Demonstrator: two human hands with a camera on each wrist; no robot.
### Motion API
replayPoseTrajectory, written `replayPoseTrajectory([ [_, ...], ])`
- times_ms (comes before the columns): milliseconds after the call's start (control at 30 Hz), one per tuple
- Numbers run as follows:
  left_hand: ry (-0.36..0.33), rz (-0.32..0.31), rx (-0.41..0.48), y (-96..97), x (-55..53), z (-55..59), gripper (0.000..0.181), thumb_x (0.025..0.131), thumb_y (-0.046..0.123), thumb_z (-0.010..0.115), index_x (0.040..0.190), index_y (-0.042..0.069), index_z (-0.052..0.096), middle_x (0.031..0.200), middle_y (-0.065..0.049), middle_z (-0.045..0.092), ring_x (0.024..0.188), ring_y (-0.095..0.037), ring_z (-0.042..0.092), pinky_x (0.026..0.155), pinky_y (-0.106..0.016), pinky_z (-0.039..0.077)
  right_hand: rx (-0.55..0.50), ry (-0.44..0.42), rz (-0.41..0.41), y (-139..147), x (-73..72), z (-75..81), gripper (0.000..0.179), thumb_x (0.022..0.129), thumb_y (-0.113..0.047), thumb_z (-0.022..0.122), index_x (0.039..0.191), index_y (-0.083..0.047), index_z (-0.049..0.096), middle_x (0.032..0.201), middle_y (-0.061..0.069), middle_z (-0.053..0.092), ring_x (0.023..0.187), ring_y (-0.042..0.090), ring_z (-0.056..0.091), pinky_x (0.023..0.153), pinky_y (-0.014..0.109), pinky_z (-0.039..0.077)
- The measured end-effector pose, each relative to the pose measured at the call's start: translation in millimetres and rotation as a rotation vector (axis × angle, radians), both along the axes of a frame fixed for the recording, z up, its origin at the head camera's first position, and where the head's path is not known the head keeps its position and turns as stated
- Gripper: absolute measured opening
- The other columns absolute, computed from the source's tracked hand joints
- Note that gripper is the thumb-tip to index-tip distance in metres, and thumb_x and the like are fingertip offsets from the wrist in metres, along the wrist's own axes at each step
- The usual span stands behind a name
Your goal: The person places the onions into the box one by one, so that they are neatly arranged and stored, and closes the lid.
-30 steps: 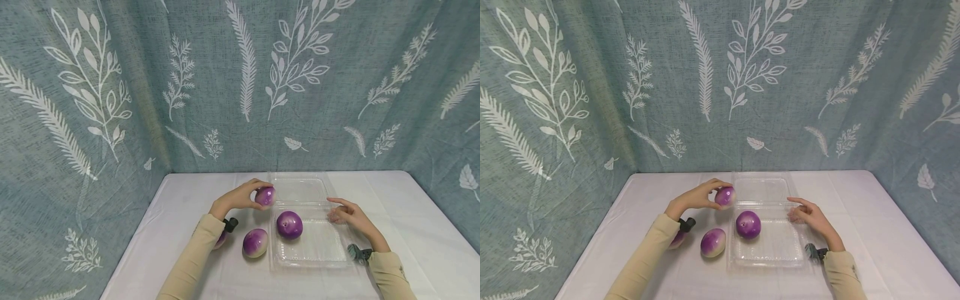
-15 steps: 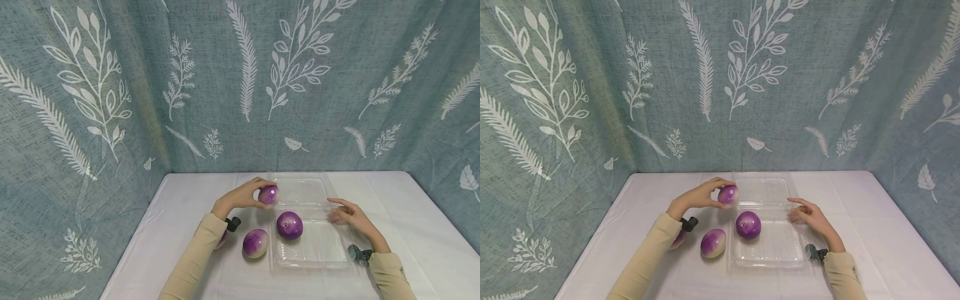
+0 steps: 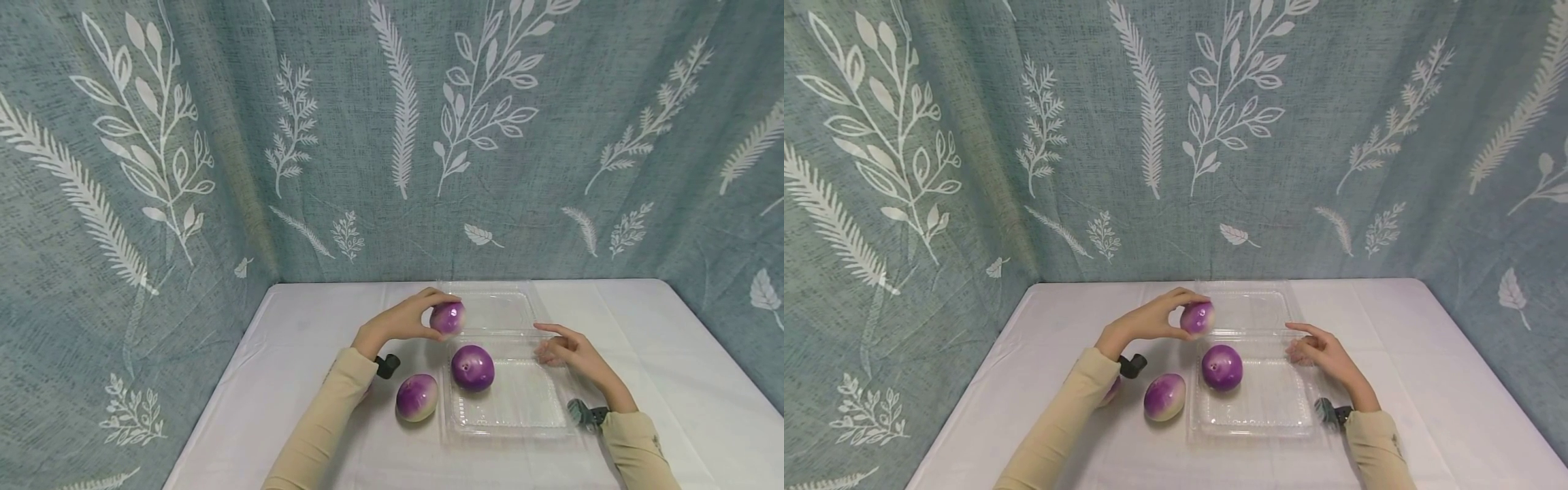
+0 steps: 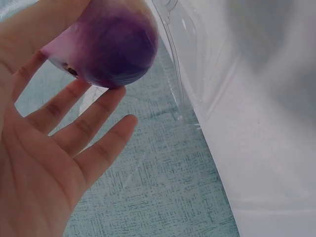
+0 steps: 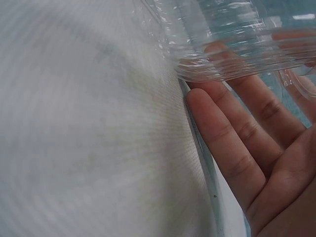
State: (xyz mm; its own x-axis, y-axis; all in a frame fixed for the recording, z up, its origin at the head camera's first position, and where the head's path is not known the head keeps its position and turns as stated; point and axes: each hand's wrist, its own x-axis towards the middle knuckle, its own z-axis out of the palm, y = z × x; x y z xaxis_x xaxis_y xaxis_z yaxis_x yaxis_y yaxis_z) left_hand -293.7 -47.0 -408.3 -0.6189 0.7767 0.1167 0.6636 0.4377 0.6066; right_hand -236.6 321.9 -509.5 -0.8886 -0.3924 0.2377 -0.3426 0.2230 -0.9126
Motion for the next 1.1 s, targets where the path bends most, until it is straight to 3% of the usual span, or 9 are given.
replayPoseTrajectory([
  [600,0.032,-0.025,-0.024,14.0,0.9,2.4,0.072,0.075,0.021,0.078,0.138,0.017,0.043,0.132,-0.003,0.045,0.123,-0.015,0.042,0.104,-0.028,0.037,-0.002,-0.010,-0.015,-0.7,0.3,-0.1,0.040,0.097,-0.004,0.045,0.133,0.012,0.038,0.089,0.013,0.070,0.073,0.023,0.069,0.062,0.037,0.057],
  [900,0.013,-0.041,-0.014,18.6,2.1,5.3,0.071,0.076,0.023,0.077,0.139,0.019,0.043,0.133,-0.003,0.044,0.122,-0.015,0.041,0.102,-0.032,0.039,-0.003,-0.009,-0.001,-0.3,0.3,0.8,0.040,0.097,-0.004,0.044,0.133,0.012,0.036,0.090,0.022,0.067,0.075,0.023,0.069,0.064,0.037,0.057],
  [1100,0.023,-0.055,-0.025,22.3,1.5,2.5,0.071,0.076,0.023,0.077,0.139,0.019,0.043,0.132,-0.003,0.045,0.122,-0.015,0.041,0.101,-0.033,0.040,-0.006,-0.030,-0.017,-1.1,-0.6,-1.3,0.041,0.097,-0.005,0.045,0.133,0.012,0.037,0.089,0.012,0.070,0.074,0.022,0.069,0.064,0.036,0.057],
])
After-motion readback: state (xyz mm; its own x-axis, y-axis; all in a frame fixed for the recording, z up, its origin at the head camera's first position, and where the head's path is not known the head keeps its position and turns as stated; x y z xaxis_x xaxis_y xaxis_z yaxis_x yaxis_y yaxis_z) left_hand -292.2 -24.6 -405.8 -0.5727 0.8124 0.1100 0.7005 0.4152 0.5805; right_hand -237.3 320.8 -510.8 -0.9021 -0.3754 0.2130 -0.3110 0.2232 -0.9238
